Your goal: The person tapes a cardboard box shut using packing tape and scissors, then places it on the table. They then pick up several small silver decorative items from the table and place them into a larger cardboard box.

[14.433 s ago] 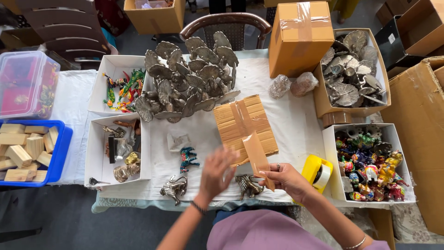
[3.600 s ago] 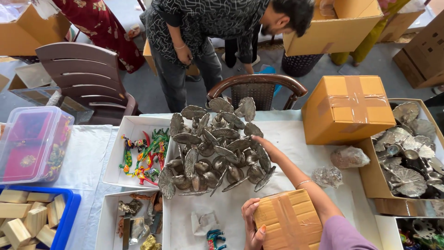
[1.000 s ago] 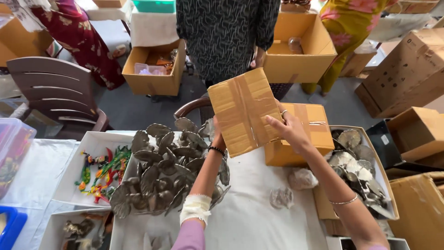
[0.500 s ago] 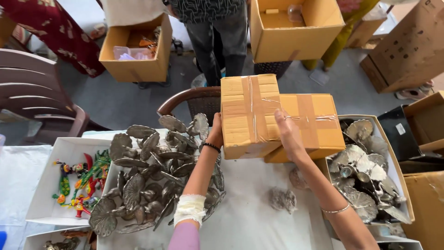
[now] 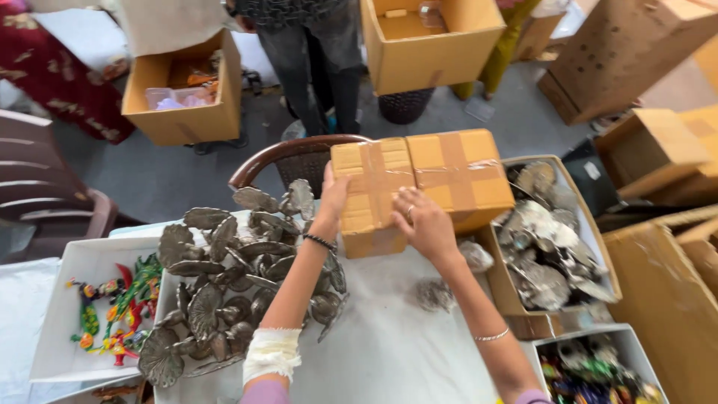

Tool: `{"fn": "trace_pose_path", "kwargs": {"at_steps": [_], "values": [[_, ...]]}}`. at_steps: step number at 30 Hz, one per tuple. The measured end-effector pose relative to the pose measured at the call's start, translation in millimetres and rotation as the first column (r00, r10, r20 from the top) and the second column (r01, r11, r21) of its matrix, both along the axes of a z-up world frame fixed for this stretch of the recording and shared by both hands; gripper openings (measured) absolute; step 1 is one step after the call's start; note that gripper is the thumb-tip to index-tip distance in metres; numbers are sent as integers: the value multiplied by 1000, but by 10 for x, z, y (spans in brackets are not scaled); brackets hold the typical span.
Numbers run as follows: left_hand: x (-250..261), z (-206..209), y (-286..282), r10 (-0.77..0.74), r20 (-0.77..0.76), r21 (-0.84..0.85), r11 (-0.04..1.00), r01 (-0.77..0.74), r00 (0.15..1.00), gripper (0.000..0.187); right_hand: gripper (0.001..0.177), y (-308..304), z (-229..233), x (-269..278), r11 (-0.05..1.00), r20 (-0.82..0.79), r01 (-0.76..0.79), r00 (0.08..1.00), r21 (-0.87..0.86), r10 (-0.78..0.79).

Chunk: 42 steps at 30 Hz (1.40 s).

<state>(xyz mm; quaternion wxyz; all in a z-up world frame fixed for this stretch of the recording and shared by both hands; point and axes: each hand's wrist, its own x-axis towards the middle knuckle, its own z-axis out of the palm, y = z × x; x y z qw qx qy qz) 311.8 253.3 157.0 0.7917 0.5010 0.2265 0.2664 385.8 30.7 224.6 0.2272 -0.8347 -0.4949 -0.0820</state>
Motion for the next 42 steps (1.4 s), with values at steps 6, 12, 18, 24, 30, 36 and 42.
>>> {"fn": "trace_pose_path", "kwargs": {"at_steps": [6, 12, 18, 24, 30, 36, 42], "values": [[-755, 144, -437, -68, -20, -101, 993, 66, 997, 69, 40, -1193, -622, -782, 985, -312, 1, 949, 170, 52], [-2061, 499, -1173, -163, 309, -314, 913, 262, 937, 69, 34, -2417, -1496, -1927, 989, -598, 86, 790, -116, -139], [-3276, 149, -2060, -179, 418, -467, 799, 379, 891, 67, 43, -3060, -1511, -2875, 953, -571, -22, 805, -302, -162], [-4200, -653, -2838, -311, 113, -435, 838, 328, 944, 68, 73, -3362, -1952, -3182, 718, -346, -58, 901, -694, -263], [-4475, -1901, -3955, -333, -589, -3, 912, 410, 737, 88, 60, -3560, -2514, -3210, 853, -379, -50, 908, -520, -179], [-4311, -1989, -4556, 36, -752, 389, 830, 399, 658, 109, 50, -3602, -2299, -2854, 920, -348, 74, 911, -386, -220], [-4419, -2185, -4251, 293, -662, 584, 779, 230, 690, 80, 37, -4016, -1906, -2322, 990, -645, 123, 763, 69, -50]]}}
